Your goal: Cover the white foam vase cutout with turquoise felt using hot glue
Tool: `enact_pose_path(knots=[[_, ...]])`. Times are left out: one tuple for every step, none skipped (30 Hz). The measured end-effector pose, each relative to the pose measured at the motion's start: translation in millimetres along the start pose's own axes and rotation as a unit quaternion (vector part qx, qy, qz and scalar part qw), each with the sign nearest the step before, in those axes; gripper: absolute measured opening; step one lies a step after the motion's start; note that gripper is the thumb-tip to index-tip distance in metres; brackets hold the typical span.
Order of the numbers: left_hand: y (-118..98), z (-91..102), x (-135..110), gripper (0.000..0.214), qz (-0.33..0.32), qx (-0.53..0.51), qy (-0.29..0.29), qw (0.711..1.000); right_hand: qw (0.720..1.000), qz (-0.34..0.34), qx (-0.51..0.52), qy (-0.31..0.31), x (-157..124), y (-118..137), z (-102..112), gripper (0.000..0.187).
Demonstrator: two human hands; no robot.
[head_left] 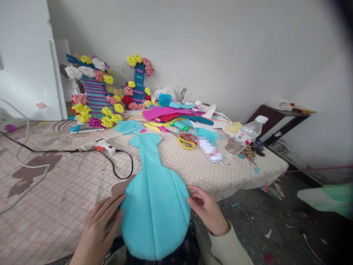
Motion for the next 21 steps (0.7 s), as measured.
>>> enact_pose_path(knots=[[0.3, -0.4, 0.1, 0.037, 0.001, -0.001, 0.001, 1.0, 1.0, 0.001, 0.004, 0.0, 0.1, 0.2, -0.1, 0.035], [0.6, -0.8, 0.2, 0.037, 0.001, -0.002, 0.002, 1.0, 1.0, 0.002, 0.009, 0.002, 0.2, 0.5, -0.3, 0.035], [1.0, -1.1, 0.2, 0.037, 0.001, -0.002, 0.004, 1.0, 1.0, 0.002, 0.014, 0.003, 0.3, 0.8, -0.4, 0.034], [1.3, -1.4, 0.3, 0.037, -0.001, -0.003, 0.005, 1.0, 1.0, 0.003, 0.018, 0.005, 0.3, 1.0, -0.6, 0.034], [1.4, -1.5, 0.3, 0.037, -0.002, -0.003, 0.006, 1.0, 1.0, 0.003, 0.02, 0.006, 0.4, 1.1, -0.7, 0.033], [1.4, -1.4, 0.3, 0.037, -0.004, -0.004, 0.007, 1.0, 1.0, 0.003, 0.021, 0.006, 0.4, 1.0, -0.7, 0.033], [1.3, -1.2, 0.5, 0.037, -0.006, -0.004, 0.007, 1.0, 1.0, 0.005, 0.02, 0.004, 0.4, 0.7, -0.6, 0.033], [1.0, -0.8, 0.6, 0.037, -0.008, -0.004, 0.006, 1.0, 1.0, 0.006, 0.018, 0.003, 0.5, 0.3, -0.4, 0.033], [0.7, -0.4, 0.8, 0.036, -0.01, -0.005, 0.005, 1.0, 1.0, 0.007, 0.016, 0.001, 0.5, -0.2, -0.1, 0.034], [0.5, 0.0, 0.9, 0.036, -0.012, -0.006, 0.004, 1.0, 1.0, 0.008, 0.014, 0.001, 0.5, -0.8, 0.1, 0.035], [0.5, 0.2, 1.0, 0.036, -0.013, -0.007, 0.003, 1.0, 1.0, 0.008, 0.013, 0.001, 0.6, -1.3, 0.4, 0.035], [0.7, 0.3, 1.0, 0.036, -0.015, -0.008, 0.002, 1.0, 1.0, 0.008, 0.014, 0.002, 0.7, -1.7, 0.6, 0.036], [1.1, 0.2, 0.9, 0.036, -0.016, -0.009, 0.004, 1.0, 1.0, 0.008, 0.017, 0.003, 0.9, -2.0, 0.7, 0.036], [1.8, -0.1, 0.7, 0.037, -0.016, -0.009, 0.006, 1.0, 1.0, 0.009, 0.02, 0.004, 1.1, -2.2, 0.8, 0.036], [2.4, -0.3, 0.6, 0.037, -0.016, -0.009, 0.008, 1.0, 1.0, 0.009, 0.024, 0.004, 1.3, -2.2, 1.0, 0.036], [2.9, -0.4, 0.4, 0.037, -0.016, -0.009, 0.009, 1.0, 1.0, 0.01, 0.027, 0.005, 1.5, -2.3, 1.1, 0.036], [3.2, -0.4, 0.4, 0.037, -0.016, -0.01, 0.009, 1.0, 0.999, 0.011, 0.029, 0.006, 1.6, -2.4, 1.1, 0.035], [3.3, -0.2, 0.4, 0.037, -0.016, -0.011, 0.008, 1.0, 0.999, 0.01, 0.03, 0.007, 1.7, -2.6, 1.2, 0.035], [3.1, 0.2, 0.6, 0.037, -0.016, -0.012, 0.005, 1.0, 0.999, 0.008, 0.031, 0.008, 1.7, -3.0, 1.1, 0.035], [2.6, 0.7, 0.8, 0.036, -0.018, -0.013, 0.002, 1.0, 0.999, 0.006, 0.031, 0.008, 1.6, -3.6, 1.1, 0.035], [2.0, 1.2, 1.2, 0.036, -0.018, -0.015, 0.0, 1.0, 0.999, 0.003, 0.032, 0.009, 1.6, -4.2, 1.1, 0.036]])
Point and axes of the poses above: each hand's wrist, its own x-axis towards the middle knuckle, its own z-axis out of the back of the hand, y = z × x, the point moved 3 cm from there along x, towards the middle knuckle, and after that the axes turned 13 degrees about -y, right-handed, at the moved point
